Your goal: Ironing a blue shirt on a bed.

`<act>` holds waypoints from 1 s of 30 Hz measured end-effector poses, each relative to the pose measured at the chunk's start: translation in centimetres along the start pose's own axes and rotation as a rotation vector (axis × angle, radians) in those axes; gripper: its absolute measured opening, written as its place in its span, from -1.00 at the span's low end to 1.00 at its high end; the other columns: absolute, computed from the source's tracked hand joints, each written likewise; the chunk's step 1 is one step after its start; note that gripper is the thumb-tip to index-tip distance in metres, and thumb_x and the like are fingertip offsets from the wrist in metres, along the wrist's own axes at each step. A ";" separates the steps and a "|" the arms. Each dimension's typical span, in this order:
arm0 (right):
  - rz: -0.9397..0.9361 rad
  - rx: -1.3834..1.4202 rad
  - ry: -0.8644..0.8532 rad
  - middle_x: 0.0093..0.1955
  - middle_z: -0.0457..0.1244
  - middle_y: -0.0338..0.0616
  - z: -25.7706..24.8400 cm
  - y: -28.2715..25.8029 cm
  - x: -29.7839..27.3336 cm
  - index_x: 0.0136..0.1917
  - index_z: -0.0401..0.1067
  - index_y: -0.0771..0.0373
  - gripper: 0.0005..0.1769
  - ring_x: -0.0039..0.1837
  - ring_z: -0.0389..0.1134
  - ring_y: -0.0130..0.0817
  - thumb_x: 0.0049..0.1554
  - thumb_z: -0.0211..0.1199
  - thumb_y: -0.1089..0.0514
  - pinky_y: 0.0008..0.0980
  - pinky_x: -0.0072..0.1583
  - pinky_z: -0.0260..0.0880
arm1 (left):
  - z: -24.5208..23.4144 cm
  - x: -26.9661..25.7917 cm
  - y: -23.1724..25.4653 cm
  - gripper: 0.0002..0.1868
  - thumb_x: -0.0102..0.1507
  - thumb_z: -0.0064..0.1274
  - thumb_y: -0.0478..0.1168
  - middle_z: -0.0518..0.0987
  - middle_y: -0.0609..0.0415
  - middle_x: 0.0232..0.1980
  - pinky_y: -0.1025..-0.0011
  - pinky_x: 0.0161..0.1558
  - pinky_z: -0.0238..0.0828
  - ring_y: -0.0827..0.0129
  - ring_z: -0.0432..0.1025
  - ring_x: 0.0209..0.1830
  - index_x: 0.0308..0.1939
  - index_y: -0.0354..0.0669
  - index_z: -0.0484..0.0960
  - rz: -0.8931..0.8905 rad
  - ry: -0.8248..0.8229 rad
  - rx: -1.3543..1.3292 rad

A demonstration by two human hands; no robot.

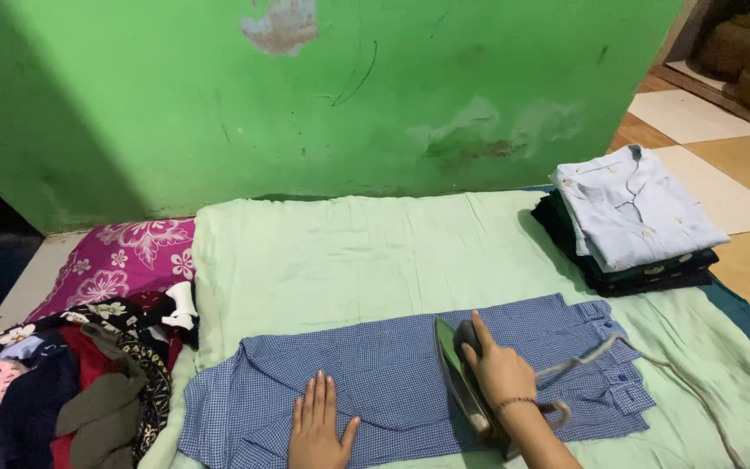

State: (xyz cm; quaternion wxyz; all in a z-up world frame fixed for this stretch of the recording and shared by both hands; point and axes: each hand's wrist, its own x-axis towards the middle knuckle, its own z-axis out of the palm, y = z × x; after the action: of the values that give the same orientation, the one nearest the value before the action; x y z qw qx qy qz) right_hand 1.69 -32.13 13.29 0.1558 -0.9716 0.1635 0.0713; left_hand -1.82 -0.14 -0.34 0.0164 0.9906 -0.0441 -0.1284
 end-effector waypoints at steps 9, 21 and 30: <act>-0.014 -0.006 0.016 -0.01 0.43 0.11 0.3 -4.4 4.7 0.65 -0.11 -0.36 -0.22 0.02 0.50 0.04 0.25 0.06 -0.26 0.00 0.05 0.52 | 2.6 0.7 -0.5 -0.10 0.34 -0.44 0.37 -0.13 -0.13 0.60 -0.06 0.50 -0.36 0.10 -0.29 0.59 0.52 -0.21 -0.09 0.187 0.742 -0.011; -0.074 0.060 0.016 0.01 0.43 0.10 1.1 -3.3 1.8 0.61 -0.04 -0.38 -0.25 0.06 0.48 0.09 0.21 0.10 -0.28 0.03 0.12 0.48 | -1.9 -1.2 0.6 -0.07 0.36 -0.44 0.39 -0.28 -0.02 0.67 0.04 0.57 -0.48 0.16 -0.41 0.67 0.58 -0.12 -0.22 0.000 0.090 -0.045; -0.063 0.061 -0.154 -0.09 0.45 0.10 0.4 -2.9 -5.3 0.62 -0.11 -0.44 -0.20 0.03 0.50 0.08 0.20 0.11 -0.28 0.00 0.14 0.51 | -1.8 -1.0 0.4 -0.07 0.36 -0.47 0.41 -0.25 -0.06 0.67 0.06 0.56 -0.47 0.15 -0.37 0.67 0.58 -0.15 -0.19 0.014 0.083 -0.030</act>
State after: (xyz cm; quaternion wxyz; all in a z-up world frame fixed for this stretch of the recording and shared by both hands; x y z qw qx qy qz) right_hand -2.29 -27.85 14.71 0.1997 -0.9626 0.1225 0.1361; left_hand -2.41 -0.42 1.67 0.0342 0.9944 -0.0482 -0.0879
